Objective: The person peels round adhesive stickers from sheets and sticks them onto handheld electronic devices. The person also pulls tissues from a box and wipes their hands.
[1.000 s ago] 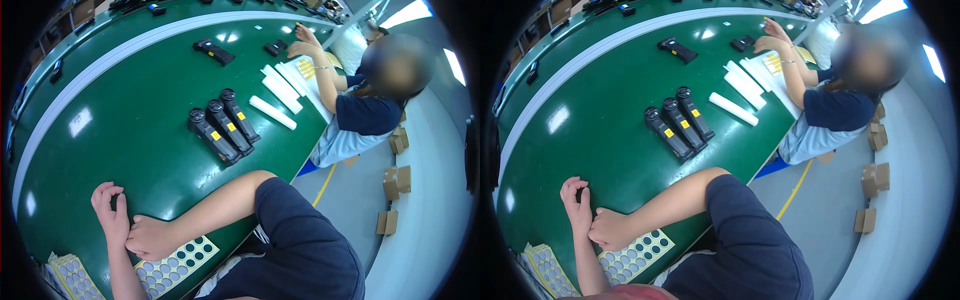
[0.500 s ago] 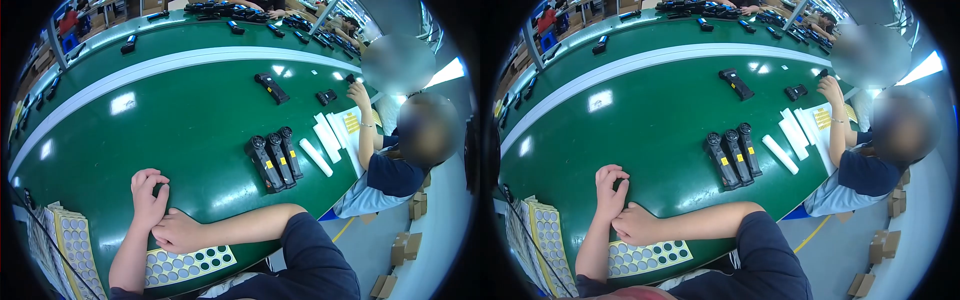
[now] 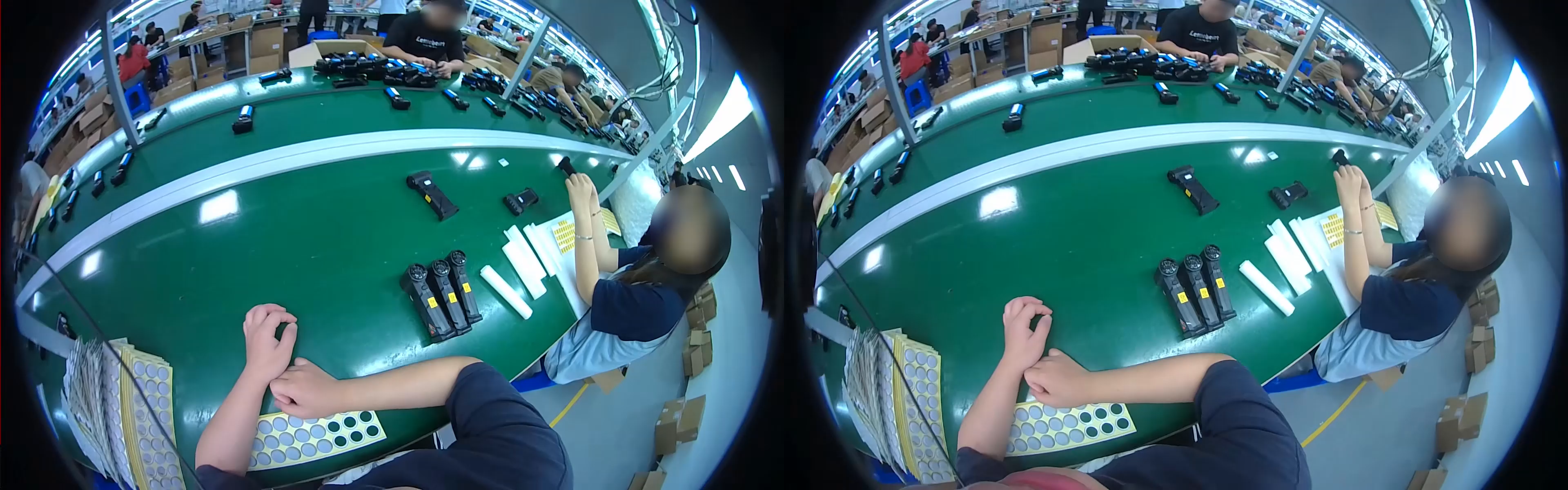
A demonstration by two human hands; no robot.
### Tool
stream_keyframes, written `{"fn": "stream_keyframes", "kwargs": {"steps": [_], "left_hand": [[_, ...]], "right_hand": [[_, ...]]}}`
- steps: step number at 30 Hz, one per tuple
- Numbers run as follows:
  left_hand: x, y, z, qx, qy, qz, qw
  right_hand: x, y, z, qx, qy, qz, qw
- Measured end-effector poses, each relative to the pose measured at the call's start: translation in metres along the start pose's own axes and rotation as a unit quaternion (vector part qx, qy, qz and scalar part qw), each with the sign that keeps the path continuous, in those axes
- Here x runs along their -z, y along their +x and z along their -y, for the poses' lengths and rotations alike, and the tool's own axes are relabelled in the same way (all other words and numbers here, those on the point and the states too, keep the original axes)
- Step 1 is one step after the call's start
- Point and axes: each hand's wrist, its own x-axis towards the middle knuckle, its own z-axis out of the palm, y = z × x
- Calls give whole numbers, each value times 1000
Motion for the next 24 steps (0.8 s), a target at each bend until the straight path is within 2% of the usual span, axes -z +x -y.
{"fn": "stream_keyframes", "kwargs": {"steps": [1,2,6,8,12,14,15,17,19,21,24], "left_hand": [[0,-2,0,4,-1,-2,1000],[-1,-2,2,9,5,-1,1000],[0,-4,-10,9,3,-31,999],[-2,-3,-8,-50,23,-42,998],[-1,-9,-11,-120,90,-91,984],[8,-12,-18,-184,145,-93,968],[20,-17,-32,-189,145,-85,967],[44,-20,-67,-285,197,-119,930],[67,-25,-75,-425,259,-114,860],[88,-33,-102,-505,171,-86,842],[108,-53,-112,-499,164,0,851]], "right_hand": [[-1,0,2,-20,27,4,999],[-2,3,1,5,27,-36,999],[1,4,4,-15,84,-18,996],[6,6,11,20,107,-74,991],[13,-7,21,-17,111,-40,993],[20,-15,28,135,28,-57,989],[26,-19,37,131,29,-66,989],[55,-33,63,192,-107,-76,973],[84,-44,83,263,-170,-157,937],[113,-52,99,298,-226,-212,903],[149,-68,117,306,-242,-240,889]]}}
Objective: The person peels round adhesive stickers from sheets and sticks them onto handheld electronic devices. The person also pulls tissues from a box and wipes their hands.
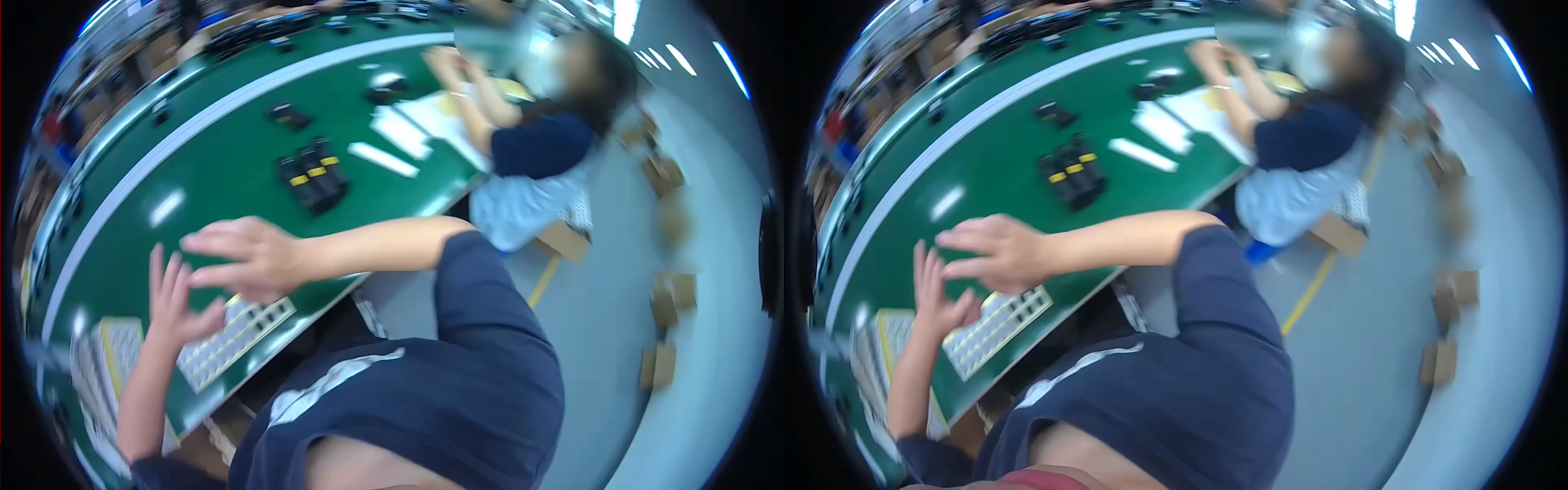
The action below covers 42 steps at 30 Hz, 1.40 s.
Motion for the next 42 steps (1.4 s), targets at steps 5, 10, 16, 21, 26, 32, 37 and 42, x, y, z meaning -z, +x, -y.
{"fn": "stream_keyframes", "kwargs": {"steps": [5,10,16,21,26,32,37,42], "left_hand": [[35,24,-16,-243,161,-93,952],[25,76,-63,-395,-5,-106,913],[3,187,-164,-605,-785,108,81],[33,205,-159,-644,-723,155,198],[54,199,-146,-726,-480,114,479],[107,166,-112,-665,-3,37,746],[145,143,-79,-674,322,45,663],[176,111,-8,-627,436,157,626]], "right_hand": [[17,40,35,63,139,0,988],[15,67,83,68,278,-44,957],[8,102,96,147,141,86,975],[7,121,96,186,74,159,967],[21,133,94,237,48,191,951],[51,143,98,303,26,213,928],[128,133,118,421,78,217,878],[194,114,167,316,49,224,921]]}}
